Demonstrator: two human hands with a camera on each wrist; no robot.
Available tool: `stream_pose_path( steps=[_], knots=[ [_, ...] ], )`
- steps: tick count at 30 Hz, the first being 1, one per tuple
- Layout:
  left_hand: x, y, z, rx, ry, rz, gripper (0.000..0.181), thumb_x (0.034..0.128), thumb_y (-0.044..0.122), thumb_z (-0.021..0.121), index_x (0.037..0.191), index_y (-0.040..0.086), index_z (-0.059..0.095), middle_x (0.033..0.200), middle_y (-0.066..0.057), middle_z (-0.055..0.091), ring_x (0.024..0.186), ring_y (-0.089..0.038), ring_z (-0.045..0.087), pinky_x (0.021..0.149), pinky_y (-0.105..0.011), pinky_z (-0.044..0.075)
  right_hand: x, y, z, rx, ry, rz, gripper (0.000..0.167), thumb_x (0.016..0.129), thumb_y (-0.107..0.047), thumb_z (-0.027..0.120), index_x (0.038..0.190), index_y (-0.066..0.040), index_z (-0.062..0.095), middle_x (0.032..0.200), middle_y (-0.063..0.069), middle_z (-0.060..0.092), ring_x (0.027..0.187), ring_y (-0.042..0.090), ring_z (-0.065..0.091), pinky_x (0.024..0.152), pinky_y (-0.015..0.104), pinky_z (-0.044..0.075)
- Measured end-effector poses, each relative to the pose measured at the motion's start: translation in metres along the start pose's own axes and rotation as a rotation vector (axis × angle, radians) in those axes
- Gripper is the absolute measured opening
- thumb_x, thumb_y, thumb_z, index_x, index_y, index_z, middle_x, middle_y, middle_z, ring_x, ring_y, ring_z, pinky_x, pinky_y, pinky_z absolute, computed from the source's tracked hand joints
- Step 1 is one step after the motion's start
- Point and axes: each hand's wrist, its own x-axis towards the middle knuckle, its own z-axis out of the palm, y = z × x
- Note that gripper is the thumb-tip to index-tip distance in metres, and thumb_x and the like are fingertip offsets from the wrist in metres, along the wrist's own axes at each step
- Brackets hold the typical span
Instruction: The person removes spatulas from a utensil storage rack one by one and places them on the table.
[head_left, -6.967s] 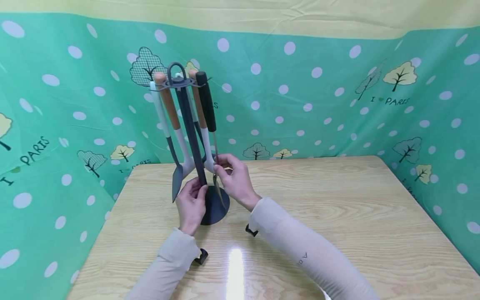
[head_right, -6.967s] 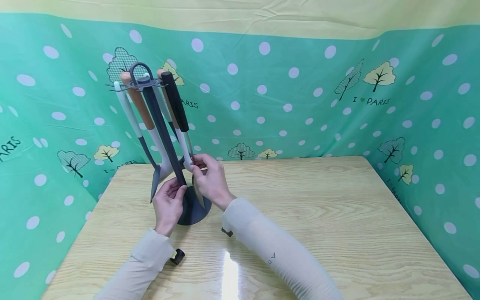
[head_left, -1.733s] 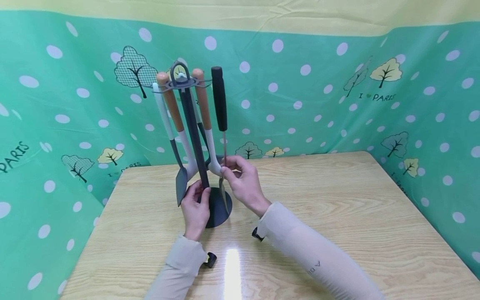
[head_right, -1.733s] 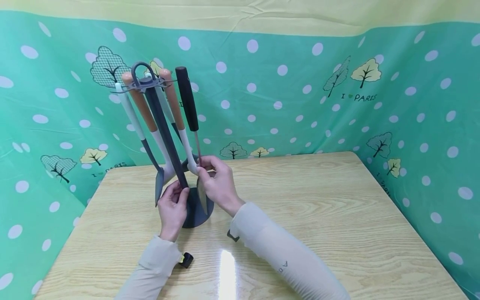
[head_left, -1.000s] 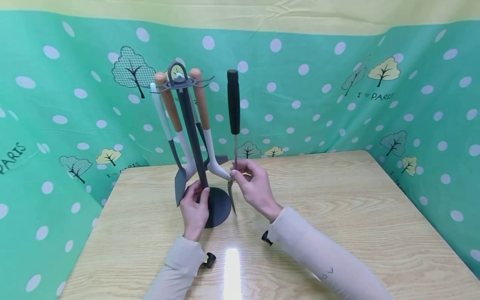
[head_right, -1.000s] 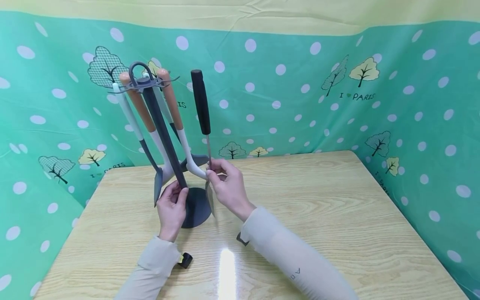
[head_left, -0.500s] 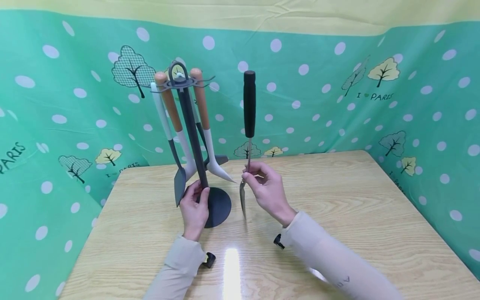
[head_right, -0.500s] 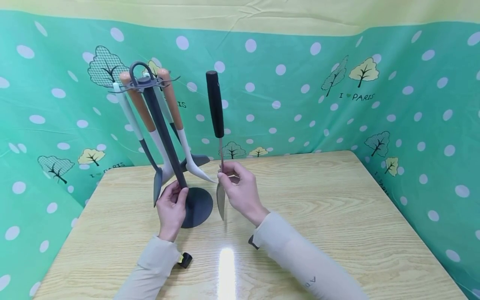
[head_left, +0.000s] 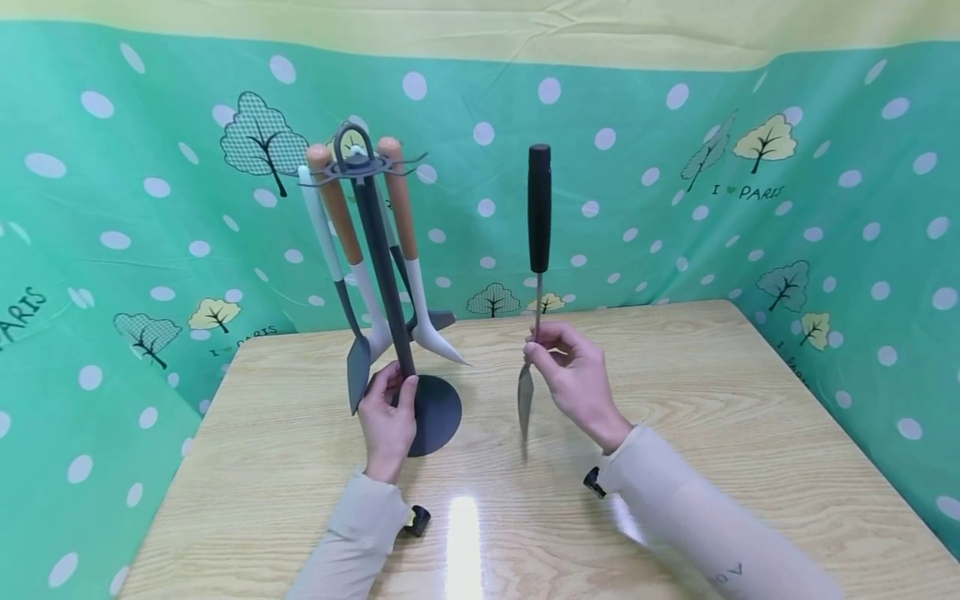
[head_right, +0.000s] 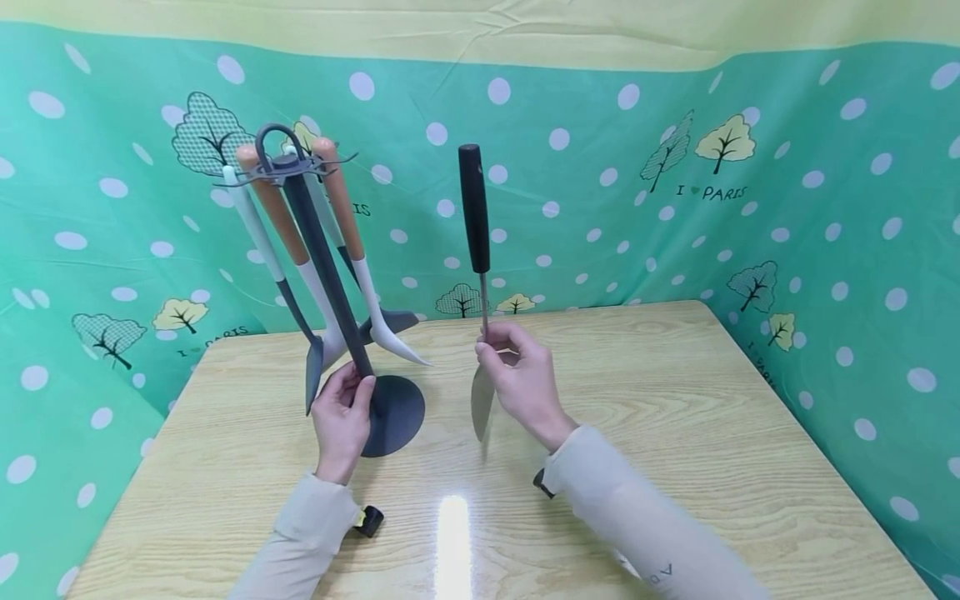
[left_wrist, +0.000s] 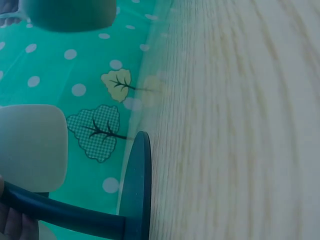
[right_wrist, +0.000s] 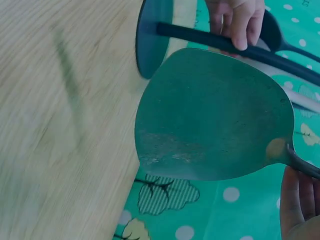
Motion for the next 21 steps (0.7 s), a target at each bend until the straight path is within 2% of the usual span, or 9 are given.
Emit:
stream_pose_path(
  steps=[8, 17, 21],
  knots=[
    [0.0, 0.0, 0.0, -0.001, -0.003, -0.011, 0.022, 0.084, -0.01, 0.065, 0.105, -0.015, 0.062, 0.092, -0.028, 0.064, 0.083, -0.037, 0.062, 0.081, -0.022, 0.052, -0.002, 0.006, -0.019, -0.058, 0.031, 0.004, 0.012, 0.088, 0.008, 0.062, 0.1, 0.007, 0.062, 0.095, 0.02, 0.064, 0.084, 0.036, 0.064, 0.076, 0.032, 0.057],
    [0.0, 0.0, 0.0, 0.0, -0.006, -0.016, 0.022, 0.0843, -0.009, 0.066, 0.106, -0.015, 0.062, 0.092, -0.028, 0.064, 0.085, -0.037, 0.062, 0.081, -0.023, 0.052, -0.004, 0.005, -0.041, -0.188, 0.058, 0.03, 0.014, 0.089, 0.006, 0.061, 0.103, 0.007, 0.063, 0.095, 0.02, 0.066, 0.084, 0.033, 0.065, 0.074, 0.025, 0.056],
    [0.0, 0.0, 0.0, 0.002, -0.005, -0.019, 0.022, 0.0842, -0.009, 0.066, 0.105, -0.015, 0.062, 0.092, -0.028, 0.064, 0.085, -0.037, 0.062, 0.081, -0.025, 0.053, -0.005, 0.014, -0.055, -0.236, 0.065, 0.037, 0.015, 0.09, 0.002, 0.062, 0.104, 0.006, 0.063, 0.096, 0.02, 0.066, 0.083, 0.031, 0.066, 0.074, 0.022, 0.055]
  ],
)
